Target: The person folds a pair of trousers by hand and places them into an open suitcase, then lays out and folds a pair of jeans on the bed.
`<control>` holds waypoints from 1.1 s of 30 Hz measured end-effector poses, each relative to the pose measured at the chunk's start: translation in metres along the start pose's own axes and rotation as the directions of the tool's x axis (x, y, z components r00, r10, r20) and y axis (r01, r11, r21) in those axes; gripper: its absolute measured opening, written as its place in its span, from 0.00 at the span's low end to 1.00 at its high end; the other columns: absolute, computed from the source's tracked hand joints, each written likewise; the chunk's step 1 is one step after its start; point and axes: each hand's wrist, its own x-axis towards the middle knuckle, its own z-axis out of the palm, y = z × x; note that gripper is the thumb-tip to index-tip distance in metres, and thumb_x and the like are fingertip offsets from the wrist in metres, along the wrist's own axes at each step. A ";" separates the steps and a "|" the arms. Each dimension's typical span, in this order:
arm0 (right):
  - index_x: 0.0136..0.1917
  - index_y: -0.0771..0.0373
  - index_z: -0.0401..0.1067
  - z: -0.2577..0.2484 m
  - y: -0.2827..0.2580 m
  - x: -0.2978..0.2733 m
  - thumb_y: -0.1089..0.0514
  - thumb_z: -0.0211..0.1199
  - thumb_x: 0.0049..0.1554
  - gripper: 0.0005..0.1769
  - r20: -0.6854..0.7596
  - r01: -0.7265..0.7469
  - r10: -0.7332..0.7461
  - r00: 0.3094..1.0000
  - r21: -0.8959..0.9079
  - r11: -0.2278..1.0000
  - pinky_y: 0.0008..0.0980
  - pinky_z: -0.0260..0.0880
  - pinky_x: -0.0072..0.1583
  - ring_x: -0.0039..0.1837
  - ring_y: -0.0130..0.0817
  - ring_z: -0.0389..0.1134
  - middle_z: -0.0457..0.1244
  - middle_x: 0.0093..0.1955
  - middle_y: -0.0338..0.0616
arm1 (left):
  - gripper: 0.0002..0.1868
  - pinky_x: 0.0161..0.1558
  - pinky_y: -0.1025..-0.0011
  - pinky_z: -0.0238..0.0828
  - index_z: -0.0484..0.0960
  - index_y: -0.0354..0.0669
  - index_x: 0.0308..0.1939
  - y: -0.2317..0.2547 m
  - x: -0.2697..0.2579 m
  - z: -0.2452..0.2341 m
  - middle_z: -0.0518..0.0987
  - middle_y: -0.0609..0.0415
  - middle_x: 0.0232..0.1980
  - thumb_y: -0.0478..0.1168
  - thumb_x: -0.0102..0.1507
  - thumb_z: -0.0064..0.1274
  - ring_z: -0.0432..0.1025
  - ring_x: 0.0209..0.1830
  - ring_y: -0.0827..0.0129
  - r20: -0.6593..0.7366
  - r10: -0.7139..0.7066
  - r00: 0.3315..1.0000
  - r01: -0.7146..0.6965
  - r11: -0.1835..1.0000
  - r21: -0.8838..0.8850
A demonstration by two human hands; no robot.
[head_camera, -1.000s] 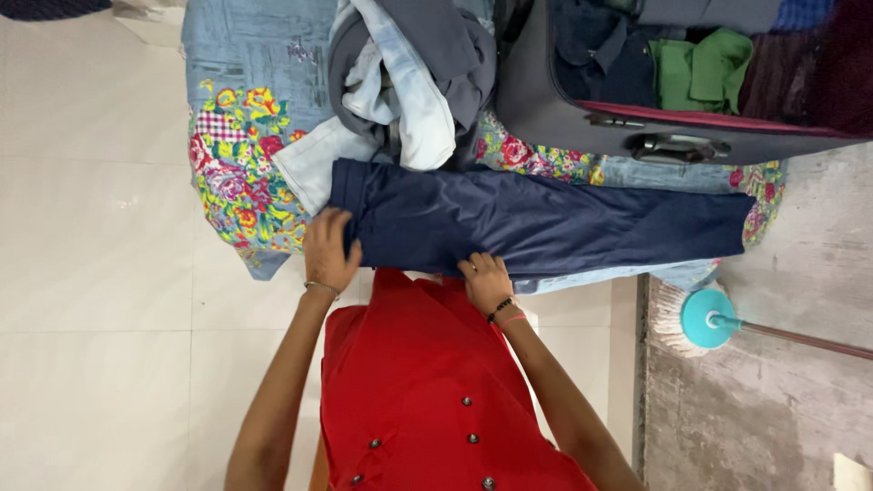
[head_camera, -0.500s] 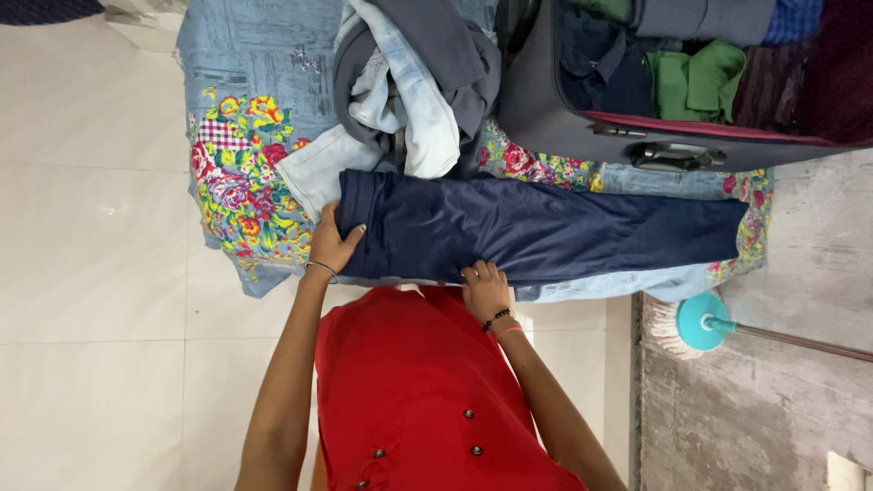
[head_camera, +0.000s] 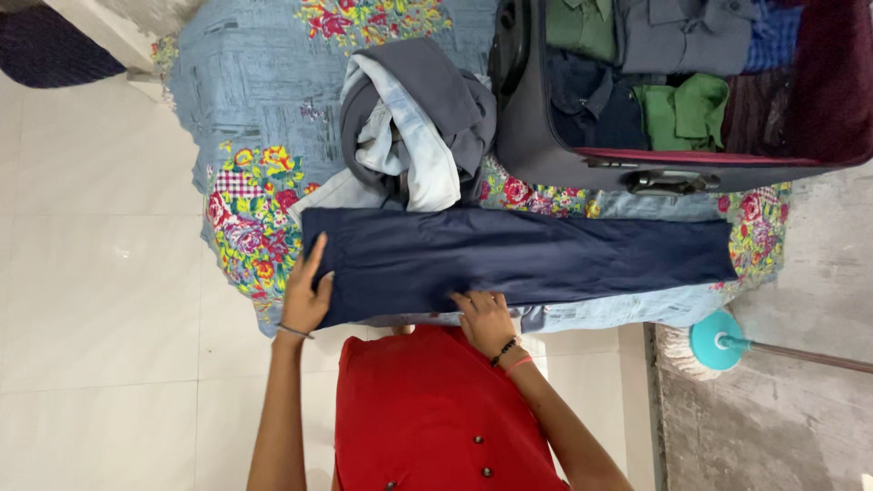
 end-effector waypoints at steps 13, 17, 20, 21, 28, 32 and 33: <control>0.68 0.55 0.69 0.022 0.016 0.006 0.58 0.64 0.53 0.29 0.147 -0.061 0.074 0.986 -0.090 0.994 0.47 0.61 0.61 0.64 0.44 0.62 0.61 0.64 0.46 | 0.36 0.57 0.55 0.72 0.63 0.72 0.77 -0.063 -0.014 0.022 0.69 0.35 0.74 0.33 0.68 0.47 0.71 0.63 0.41 -0.178 -0.248 0.952 0.299 0.873 0.386; 0.68 0.54 0.69 0.019 0.016 0.005 0.59 0.64 0.52 0.29 0.137 -0.093 0.098 0.986 -0.041 0.995 0.47 0.61 0.62 0.65 0.43 0.62 0.60 0.65 0.46 | 0.36 0.52 0.54 0.73 0.63 0.69 0.78 -0.060 -0.015 0.028 0.65 0.32 0.75 0.33 0.68 0.48 0.71 0.62 0.38 -0.222 -0.215 0.951 0.292 0.860 0.418; 0.64 0.56 0.71 0.017 0.015 0.006 0.58 0.65 0.51 0.26 0.141 -0.128 0.122 0.982 0.028 0.991 0.48 0.61 0.61 0.64 0.44 0.62 0.61 0.63 0.46 | 0.36 0.55 0.53 0.71 0.66 0.61 0.78 -0.062 -0.012 0.028 0.63 0.34 0.76 0.32 0.66 0.49 0.69 0.64 0.37 -0.205 -0.193 0.960 0.267 0.856 0.444; 0.61 0.56 0.73 0.016 0.016 0.011 0.57 0.65 0.51 0.23 0.147 -0.160 0.148 0.978 0.073 0.984 0.48 0.61 0.61 0.64 0.44 0.62 0.62 0.61 0.46 | 0.35 0.59 0.51 0.68 0.67 0.54 0.76 -0.059 -0.009 0.027 0.61 0.36 0.79 0.31 0.64 0.50 0.68 0.65 0.39 -0.288 -0.145 0.947 0.267 0.854 0.447; 0.53 0.60 0.76 0.004 0.052 0.090 0.57 0.62 0.58 0.11 -0.336 0.078 -0.081 0.938 -0.024 0.997 0.50 0.62 0.64 0.62 0.47 0.66 0.67 0.58 0.46 | 0.31 0.71 0.46 0.54 0.76 0.43 0.64 -0.003 0.026 0.065 0.67 0.47 0.75 0.27 0.55 0.54 0.59 0.74 0.42 -0.172 0.136 0.976 -0.021 0.837 0.546; 0.55 0.62 0.77 0.018 0.081 0.145 0.62 0.60 0.58 0.11 -0.395 -0.107 0.177 0.901 0.192 0.975 0.47 0.63 0.61 0.61 0.49 0.66 0.68 0.56 0.48 | 0.29 0.73 0.48 0.55 0.77 0.41 0.60 0.023 0.045 0.117 0.72 0.47 0.69 0.27 0.54 0.54 0.61 0.74 0.46 -0.135 0.188 0.973 -0.106 0.881 0.460; 0.55 0.61 0.76 0.025 0.089 0.155 0.64 0.60 0.58 0.12 -0.408 -0.099 0.187 0.894 0.226 0.969 0.46 0.65 0.62 0.60 0.50 0.66 0.69 0.55 0.48 | 0.29 0.73 0.48 0.55 0.77 0.41 0.60 0.025 0.052 0.128 0.72 0.47 0.69 0.27 0.54 0.54 0.61 0.74 0.46 -0.136 0.190 0.972 -0.108 0.882 0.459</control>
